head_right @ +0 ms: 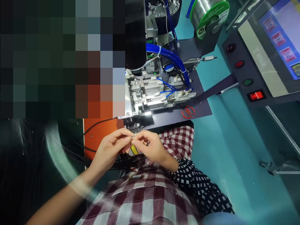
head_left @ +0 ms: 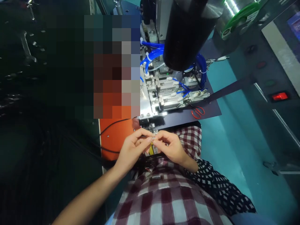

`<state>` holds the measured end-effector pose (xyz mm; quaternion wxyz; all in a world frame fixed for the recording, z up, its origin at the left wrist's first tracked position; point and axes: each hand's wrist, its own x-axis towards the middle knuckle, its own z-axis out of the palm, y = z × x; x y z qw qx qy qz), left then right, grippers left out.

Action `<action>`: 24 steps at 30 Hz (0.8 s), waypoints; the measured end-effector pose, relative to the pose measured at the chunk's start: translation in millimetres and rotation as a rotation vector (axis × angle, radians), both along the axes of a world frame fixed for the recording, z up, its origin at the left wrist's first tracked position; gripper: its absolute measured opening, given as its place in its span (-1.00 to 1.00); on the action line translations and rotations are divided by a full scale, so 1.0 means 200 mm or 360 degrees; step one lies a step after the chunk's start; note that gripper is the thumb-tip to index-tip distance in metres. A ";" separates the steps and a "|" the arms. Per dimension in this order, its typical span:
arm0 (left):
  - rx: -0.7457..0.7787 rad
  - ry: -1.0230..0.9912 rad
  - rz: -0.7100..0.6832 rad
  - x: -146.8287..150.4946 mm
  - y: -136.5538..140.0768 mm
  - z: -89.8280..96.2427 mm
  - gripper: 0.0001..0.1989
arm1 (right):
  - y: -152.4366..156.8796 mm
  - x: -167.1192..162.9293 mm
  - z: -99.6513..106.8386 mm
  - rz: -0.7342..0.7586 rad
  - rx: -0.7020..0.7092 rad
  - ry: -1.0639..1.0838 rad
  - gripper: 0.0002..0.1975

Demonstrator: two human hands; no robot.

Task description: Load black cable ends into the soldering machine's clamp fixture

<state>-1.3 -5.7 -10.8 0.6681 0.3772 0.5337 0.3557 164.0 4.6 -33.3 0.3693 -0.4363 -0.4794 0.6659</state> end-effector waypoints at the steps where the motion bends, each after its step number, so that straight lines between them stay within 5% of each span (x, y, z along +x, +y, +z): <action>1: -0.0042 -0.0019 -0.0013 -0.01 0.00 -0.01 -0.81 | 0.00 0.00 0.00 0.0026 0.0027 -0.0013 -0.82; 13: -0.0238 -0.0324 0.0324 0.05 -0.01 0.01 -0.82 | 0.01 0.00 -0.02 0.0028 0.0480 -0.0303 -0.87; 24: -0.0200 -0.0124 -0.0043 -0.03 -0.02 0.00 -0.80 | 0.03 0.03 0.03 -0.0015 0.0903 -0.0482 -0.85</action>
